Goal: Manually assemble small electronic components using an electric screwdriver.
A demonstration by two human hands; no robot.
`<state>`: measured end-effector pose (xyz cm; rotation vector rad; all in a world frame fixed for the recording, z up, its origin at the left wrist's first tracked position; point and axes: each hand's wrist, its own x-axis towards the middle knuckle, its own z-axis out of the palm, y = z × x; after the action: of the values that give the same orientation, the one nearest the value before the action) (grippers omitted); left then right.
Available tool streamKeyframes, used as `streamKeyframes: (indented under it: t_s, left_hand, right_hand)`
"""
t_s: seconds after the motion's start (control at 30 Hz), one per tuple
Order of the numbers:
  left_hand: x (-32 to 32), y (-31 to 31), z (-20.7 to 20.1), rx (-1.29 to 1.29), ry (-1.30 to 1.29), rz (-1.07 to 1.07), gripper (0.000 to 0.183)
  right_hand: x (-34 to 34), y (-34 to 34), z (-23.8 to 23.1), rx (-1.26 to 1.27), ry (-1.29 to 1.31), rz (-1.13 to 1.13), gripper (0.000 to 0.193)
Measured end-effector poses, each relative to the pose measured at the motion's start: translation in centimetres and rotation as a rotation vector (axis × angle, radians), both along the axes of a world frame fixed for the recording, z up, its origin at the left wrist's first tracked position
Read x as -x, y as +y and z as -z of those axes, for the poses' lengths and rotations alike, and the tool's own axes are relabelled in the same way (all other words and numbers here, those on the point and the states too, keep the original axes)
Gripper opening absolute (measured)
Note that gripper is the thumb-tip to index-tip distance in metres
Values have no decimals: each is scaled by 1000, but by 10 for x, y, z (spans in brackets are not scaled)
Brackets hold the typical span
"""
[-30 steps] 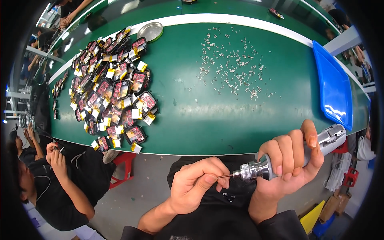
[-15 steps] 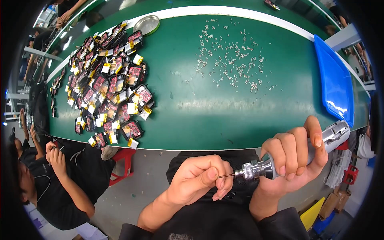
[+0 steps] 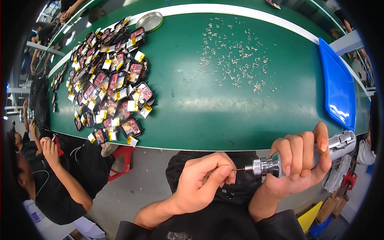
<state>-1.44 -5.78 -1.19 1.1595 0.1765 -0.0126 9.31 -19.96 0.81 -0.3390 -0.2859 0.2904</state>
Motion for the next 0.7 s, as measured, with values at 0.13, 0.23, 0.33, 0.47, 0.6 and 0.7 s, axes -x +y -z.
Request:
streamKeyframes:
  t_s: [0.13, 0.23, 0.33, 0.47, 0.6, 0.7]
  left_hand:
    - [-3, -9, 6, -330, -145, -128, 24]
    - [-6, -10, 9, -406, -204, -139, 22]
    - [-9, -9, 9, -419, -194, -98, 21]
    - [-28, -3, 3, -589, -225, -63, 27]
    - [-35, 23, -13, -782, -232, -167, 39]
    - [-42, 61, -44, -1087, -154, -271, 26]
  right_hand:
    - [-1, -4, 4, 41, -7, 8, 10]
    - [-4, -7, 6, 42, 22, -7, 12]
    - [-8, -8, 10, 11, 89, -9, 17]
    - [-17, -8, 14, -2, 123, 18, 17]
    - [-24, -9, 17, -1, 154, 57, 14]
    - [-22, 0, 15, -14, 224, 63, 12]
